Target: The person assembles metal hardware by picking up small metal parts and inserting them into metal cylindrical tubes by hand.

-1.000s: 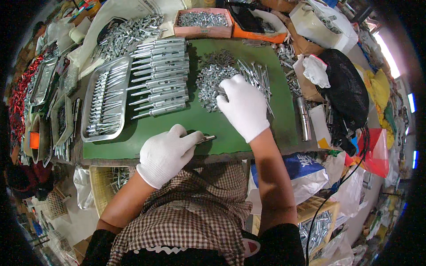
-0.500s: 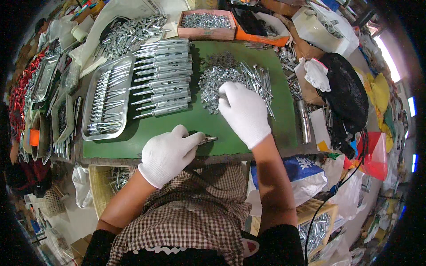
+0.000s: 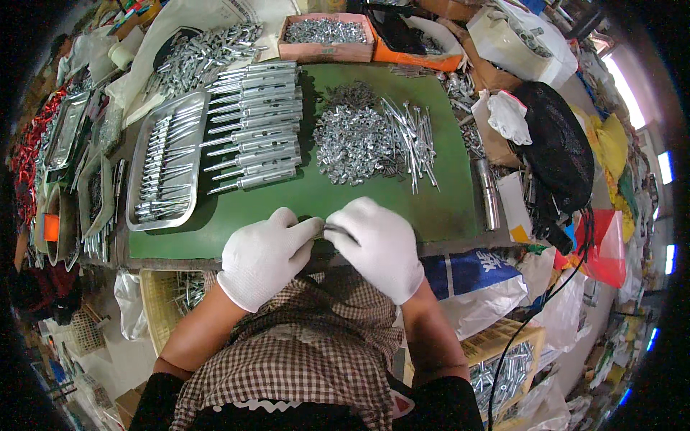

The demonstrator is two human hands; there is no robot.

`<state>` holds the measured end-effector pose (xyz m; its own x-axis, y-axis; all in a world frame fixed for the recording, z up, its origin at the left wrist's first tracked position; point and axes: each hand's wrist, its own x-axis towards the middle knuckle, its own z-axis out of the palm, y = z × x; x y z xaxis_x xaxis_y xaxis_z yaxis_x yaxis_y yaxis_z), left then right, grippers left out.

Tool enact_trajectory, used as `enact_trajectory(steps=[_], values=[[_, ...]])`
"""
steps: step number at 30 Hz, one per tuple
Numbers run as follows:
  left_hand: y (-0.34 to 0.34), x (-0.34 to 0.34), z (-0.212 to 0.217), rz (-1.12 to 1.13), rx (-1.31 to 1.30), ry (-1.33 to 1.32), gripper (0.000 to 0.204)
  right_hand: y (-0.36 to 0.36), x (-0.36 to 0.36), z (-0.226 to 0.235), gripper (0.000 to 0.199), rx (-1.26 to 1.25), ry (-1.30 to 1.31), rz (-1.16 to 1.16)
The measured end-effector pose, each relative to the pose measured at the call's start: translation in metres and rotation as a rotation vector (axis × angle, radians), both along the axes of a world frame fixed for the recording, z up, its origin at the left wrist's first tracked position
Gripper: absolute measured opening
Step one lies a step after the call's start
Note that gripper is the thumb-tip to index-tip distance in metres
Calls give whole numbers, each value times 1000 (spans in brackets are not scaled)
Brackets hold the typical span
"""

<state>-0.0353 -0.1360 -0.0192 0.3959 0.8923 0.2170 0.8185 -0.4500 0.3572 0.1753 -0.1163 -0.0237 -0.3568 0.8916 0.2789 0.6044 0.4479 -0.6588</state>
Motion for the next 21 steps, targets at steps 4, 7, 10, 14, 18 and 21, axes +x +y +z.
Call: enact_trajectory(steps=[4, 7, 10, 14, 18, 21], values=[[0, 0, 0, -1, 21, -1, 20, 23, 9, -6, 15, 12, 6, -272], [0, 0, 1, 10, -5, 16, 20, 37, 9, -9, 13, 110, -79, -284], [0, 0, 0, 5, -14, -3, 20, 39, 6, -5, 12, 87, -319, -213], [-1, -1, -2, -2, 9, 3, 19, 36, 4, 7, 19, 162, -483, -2], [0, 0, 0, -2, -14, 30, 19, 38, 8, -3, 10, 175, -383, 135], [1, 0, 1, -6, -36, 11, 18, 31, 14, -10, 19, 52, -112, 150]])
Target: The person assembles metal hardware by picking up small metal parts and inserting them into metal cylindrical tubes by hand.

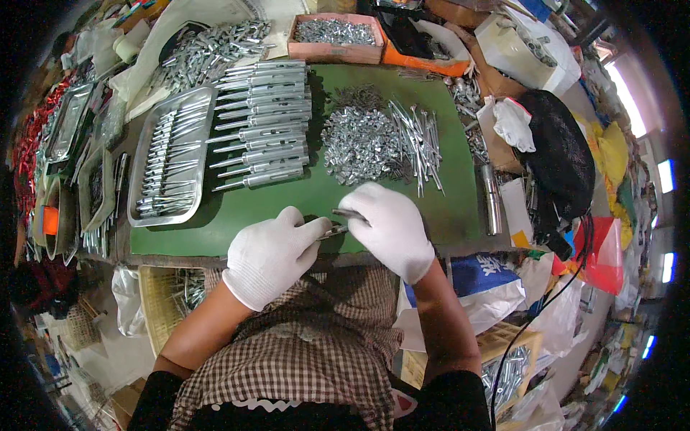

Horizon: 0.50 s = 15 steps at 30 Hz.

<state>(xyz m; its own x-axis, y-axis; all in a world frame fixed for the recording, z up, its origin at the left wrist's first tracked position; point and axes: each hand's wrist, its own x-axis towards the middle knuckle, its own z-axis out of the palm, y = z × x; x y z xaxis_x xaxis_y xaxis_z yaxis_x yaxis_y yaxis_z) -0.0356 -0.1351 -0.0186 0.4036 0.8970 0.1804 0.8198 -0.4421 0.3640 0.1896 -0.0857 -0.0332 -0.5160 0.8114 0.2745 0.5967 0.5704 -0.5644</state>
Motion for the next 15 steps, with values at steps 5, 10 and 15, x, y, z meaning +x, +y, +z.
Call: enact_trajectory(steps=[5, 10, 15], values=[[-2, -2, -1, 0, 10, -19, 15, -26, -14, 23, 25, -342, 131, -86], [-1, -3, -2, 2, 8, 5, 13, -28, -23, 28, 23, -185, 75, -41], [-1, -2, -3, -28, -3, 23, 12, -32, -27, 22, 23, -217, 149, -118]])
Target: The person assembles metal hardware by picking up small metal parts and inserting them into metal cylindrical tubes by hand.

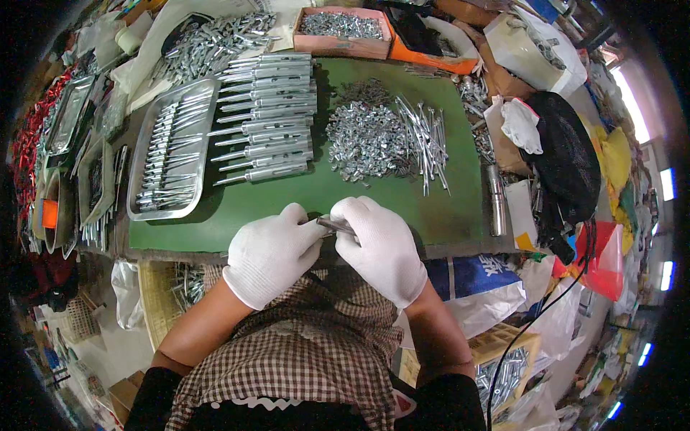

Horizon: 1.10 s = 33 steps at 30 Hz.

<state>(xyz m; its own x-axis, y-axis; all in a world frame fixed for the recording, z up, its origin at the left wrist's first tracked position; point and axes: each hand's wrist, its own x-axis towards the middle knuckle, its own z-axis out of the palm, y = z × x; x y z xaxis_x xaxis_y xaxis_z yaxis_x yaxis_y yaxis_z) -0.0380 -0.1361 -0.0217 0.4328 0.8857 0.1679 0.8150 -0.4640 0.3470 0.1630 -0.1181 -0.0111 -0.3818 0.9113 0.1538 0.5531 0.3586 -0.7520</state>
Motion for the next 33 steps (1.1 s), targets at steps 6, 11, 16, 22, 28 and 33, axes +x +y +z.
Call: enact_trajectory(steps=[6, 11, 16, 22, 28, 33], values=[[-1, -2, 0, -12, 16, 17, 11, -1, -5, -2, 21, 31, -111, -2], [1, -4, 3, -62, 19, 83, 20, -1, 4, -9, 30, 103, -130, 40], [2, -2, 4, -75, -5, 125, 33, 12, -4, -18, 24, -443, 905, -66], [2, -2, 3, -61, -24, 115, 36, 22, -30, -44, 61, -458, 1603, -118], [2, -2, 5, -96, -22, 136, 29, 16, -38, -48, 38, -307, 1503, -71], [8, 4, 16, -137, 68, 290, 16, 7, -39, -37, 27, -235, 1231, -109]])
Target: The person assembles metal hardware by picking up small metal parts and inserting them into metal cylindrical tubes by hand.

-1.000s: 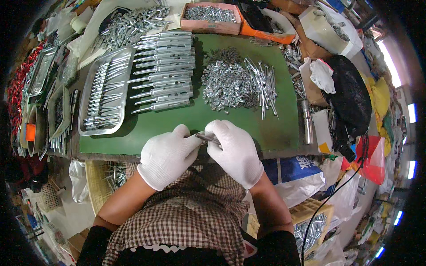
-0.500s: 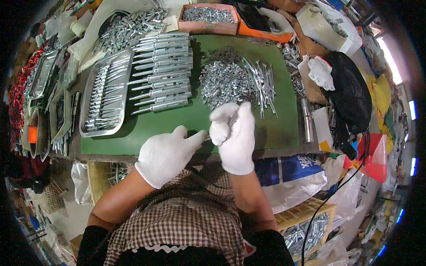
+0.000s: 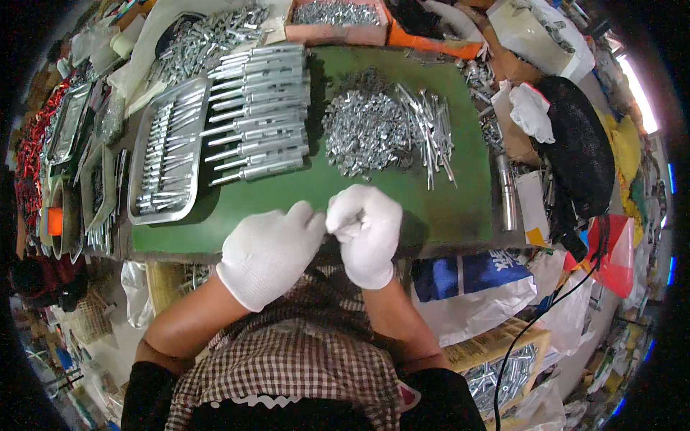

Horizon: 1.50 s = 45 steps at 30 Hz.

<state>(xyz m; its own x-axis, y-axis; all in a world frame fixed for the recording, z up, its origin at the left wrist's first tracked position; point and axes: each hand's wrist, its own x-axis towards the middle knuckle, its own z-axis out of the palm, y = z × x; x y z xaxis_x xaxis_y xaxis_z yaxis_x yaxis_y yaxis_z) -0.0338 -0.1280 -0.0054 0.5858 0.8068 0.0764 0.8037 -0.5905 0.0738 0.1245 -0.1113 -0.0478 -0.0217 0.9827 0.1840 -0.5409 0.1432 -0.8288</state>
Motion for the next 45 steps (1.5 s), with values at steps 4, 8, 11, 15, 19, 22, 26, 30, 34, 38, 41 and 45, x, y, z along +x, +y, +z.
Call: enact_trajectory(steps=[4, 8, 11, 15, 19, 22, 26, 30, 34, 38, 41, 45], values=[[13, 8, -16, -69, 89, -47, 19, 2, 4, -19, 59, 16, -177, -227], [-4, -21, -13, 48, 30, -184, 23, 13, 15, -15, 58, -127, 483, 87], [-70, -81, 12, 318, -68, -193, 34, 12, 26, -18, 61, -144, 389, 138], [-130, -149, 11, 528, -26, -105, 39, 10, 16, -12, 57, -159, 308, 121], [-85, -113, 11, 382, 74, -255, 37, 10, 17, -12, 28, -140, 149, 105], [-15, -70, -6, 210, 286, -389, 39, 8, 15, -12, 20, -149, 81, 123], [37, -41, -29, 242, 311, -262, 31, 6, 10, -4, 24, -193, -97, 83], [48, -36, -38, 217, 306, -209, 27, 5, 10, -6, 29, -143, -168, 65], [45, -50, -38, 70, 159, -426, 24, -3, 12, 19, 41, -236, -179, 95], [40, -58, -28, 23, 10, -603, 28, -14, 10, 33, 42, -396, -567, 86], [35, -39, -19, -52, 59, -310, 32, -15, 8, 36, 38, -412, -603, 63], [19, -22, -5, -94, 133, -313, 33, -12, 22, 44, 32, -481, -540, 155]])
